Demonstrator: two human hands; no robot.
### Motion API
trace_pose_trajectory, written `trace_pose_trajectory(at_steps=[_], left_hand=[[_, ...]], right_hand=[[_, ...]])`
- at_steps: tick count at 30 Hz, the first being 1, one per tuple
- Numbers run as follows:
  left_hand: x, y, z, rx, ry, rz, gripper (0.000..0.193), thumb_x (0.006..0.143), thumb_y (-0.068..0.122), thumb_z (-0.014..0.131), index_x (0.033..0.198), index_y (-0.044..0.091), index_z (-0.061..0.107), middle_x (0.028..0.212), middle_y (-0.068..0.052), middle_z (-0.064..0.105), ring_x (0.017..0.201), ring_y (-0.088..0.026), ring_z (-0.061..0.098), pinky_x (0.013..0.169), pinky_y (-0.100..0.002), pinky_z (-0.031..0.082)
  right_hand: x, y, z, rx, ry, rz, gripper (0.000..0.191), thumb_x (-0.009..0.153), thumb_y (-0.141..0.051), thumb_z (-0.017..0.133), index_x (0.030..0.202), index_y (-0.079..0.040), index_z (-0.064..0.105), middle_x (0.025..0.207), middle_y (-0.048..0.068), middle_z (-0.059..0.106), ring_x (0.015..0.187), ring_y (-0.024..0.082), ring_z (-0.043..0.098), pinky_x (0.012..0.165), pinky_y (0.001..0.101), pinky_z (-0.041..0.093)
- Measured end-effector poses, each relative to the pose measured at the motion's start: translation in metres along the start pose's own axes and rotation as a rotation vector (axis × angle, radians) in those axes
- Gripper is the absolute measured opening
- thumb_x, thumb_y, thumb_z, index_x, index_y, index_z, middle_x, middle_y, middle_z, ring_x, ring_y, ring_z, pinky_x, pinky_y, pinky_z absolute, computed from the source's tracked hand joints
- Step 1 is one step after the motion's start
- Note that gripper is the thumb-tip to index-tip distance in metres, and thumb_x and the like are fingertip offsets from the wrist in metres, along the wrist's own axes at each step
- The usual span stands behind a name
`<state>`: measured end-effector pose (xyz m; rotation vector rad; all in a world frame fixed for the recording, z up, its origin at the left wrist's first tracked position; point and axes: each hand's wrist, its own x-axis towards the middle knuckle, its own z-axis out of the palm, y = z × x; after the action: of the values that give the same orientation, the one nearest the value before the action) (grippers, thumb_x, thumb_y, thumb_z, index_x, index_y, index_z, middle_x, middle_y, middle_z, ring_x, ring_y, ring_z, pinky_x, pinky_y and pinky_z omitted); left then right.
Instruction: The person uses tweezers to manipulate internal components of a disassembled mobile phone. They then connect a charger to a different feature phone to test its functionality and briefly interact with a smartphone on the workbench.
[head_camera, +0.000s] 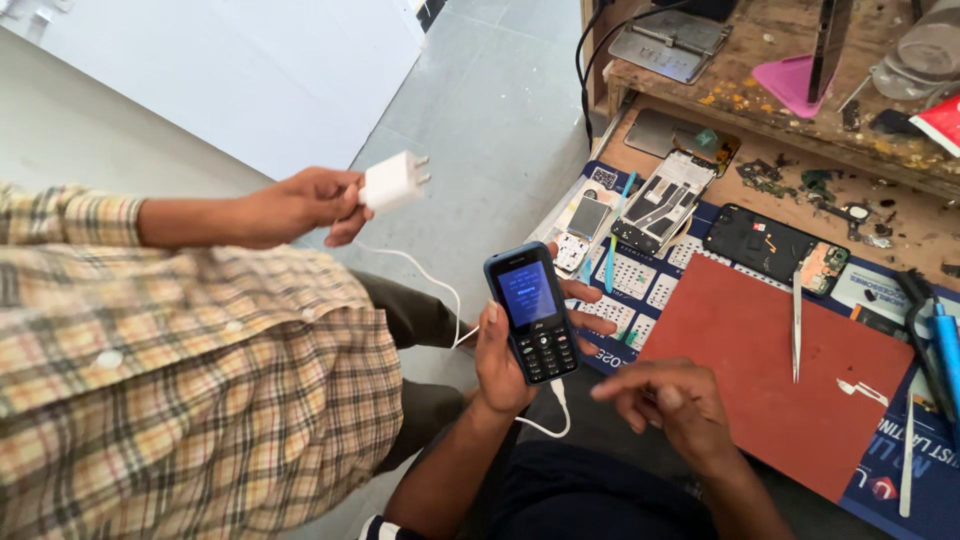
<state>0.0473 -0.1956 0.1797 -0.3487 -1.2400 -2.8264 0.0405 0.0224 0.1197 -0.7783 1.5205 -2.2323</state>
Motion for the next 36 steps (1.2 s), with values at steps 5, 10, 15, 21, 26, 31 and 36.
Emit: trace_pose_trajectory(at_steps=[5, 10, 15, 21, 26, 31, 36], left_hand=[[-0.002, -0.003, -0.001, 0.01, 0.008, -0.02, 0.087, 0.108, 0.063, 0.036, 0.168, 0.002, 0.019, 0.133, -0.025, 0.061, 0.11, -0.038, 0.071, 0.086, -0.04, 0.061], [-0.001, -0.005, 0.0, 0.021, 0.021, -0.021, 0.085, 0.109, 0.062, 0.035, 0.167, 0.001, 0.02, 0.133, -0.025, 0.061, 0.109, -0.038, 0.071, 0.086, -0.041, 0.061], [0.0, -0.004, -0.001, 0.029, 0.029, -0.015, 0.087, 0.109, 0.063, 0.035, 0.167, 0.0, 0.021, 0.132, -0.026, 0.061, 0.108, -0.039, 0.071, 0.084, -0.041, 0.061], [0.001, -0.004, -0.007, 0.016, 0.037, -0.062, 0.089, 0.107, 0.065, 0.036, 0.168, 0.001, 0.018, 0.132, -0.026, 0.061, 0.108, -0.039, 0.071, 0.084, -0.04, 0.061], [0.003, -0.005, -0.012, 0.029, 0.043, -0.047, 0.09, 0.107, 0.064, 0.038, 0.167, -0.001, 0.02, 0.131, -0.027, 0.061, 0.107, -0.041, 0.071, 0.083, -0.04, 0.062], [0.004, -0.008, -0.015, 0.015, 0.03, -0.043, 0.09, 0.107, 0.064, 0.038, 0.167, 0.0, 0.021, 0.133, -0.028, 0.061, 0.108, -0.041, 0.071, 0.083, -0.04, 0.062], [0.006, -0.01, -0.016, 0.036, 0.032, -0.038, 0.088, 0.108, 0.063, 0.037, 0.165, -0.002, 0.023, 0.132, -0.03, 0.062, 0.106, -0.04, 0.072, 0.082, -0.041, 0.062]], right_hand=[[-0.013, -0.003, -0.003, 0.628, -0.236, -0.181, 0.06, 0.108, -0.053, 0.049, 0.098, -0.003, 0.08, 0.061, 0.007, 0.06, 0.046, 0.015, 0.046, 0.049, 0.0325, 0.036], [-0.01, -0.007, 0.002, 0.507, -0.082, -0.044, 0.077, 0.103, -0.061, 0.043, 0.125, 0.01, 0.065, 0.053, 0.005, 0.057, 0.041, 0.013, 0.045, 0.041, 0.0313, 0.037], [-0.005, -0.005, 0.007, 0.391, -0.145, 0.021, 0.099, 0.099, -0.077, 0.031, 0.134, 0.009, 0.063, 0.059, 0.01, 0.06, 0.046, 0.011, 0.044, 0.046, 0.0289, 0.035], [-0.004, 0.009, 0.002, 0.395, -0.132, -0.016, 0.091, 0.104, -0.07, 0.035, 0.109, 0.013, 0.074, 0.059, 0.008, 0.058, 0.046, 0.013, 0.047, 0.047, 0.0272, 0.037], [-0.004, 0.016, 0.0, 0.383, -0.069, -0.014, 0.085, 0.107, -0.065, 0.04, 0.099, 0.012, 0.075, 0.066, 0.013, 0.064, 0.048, 0.013, 0.047, 0.049, 0.0301, 0.039], [-0.002, 0.018, 0.001, 0.413, -0.046, 0.002, 0.083, 0.108, -0.062, 0.041, 0.096, 0.012, 0.075, 0.07, 0.015, 0.066, 0.049, 0.013, 0.047, 0.047, 0.0291, 0.041], [-0.001, 0.022, 0.0, 0.418, -0.028, 0.005, 0.08, 0.107, -0.06, 0.042, 0.093, 0.012, 0.075, 0.072, 0.017, 0.068, 0.047, 0.013, 0.048, 0.045, 0.0278, 0.041]])
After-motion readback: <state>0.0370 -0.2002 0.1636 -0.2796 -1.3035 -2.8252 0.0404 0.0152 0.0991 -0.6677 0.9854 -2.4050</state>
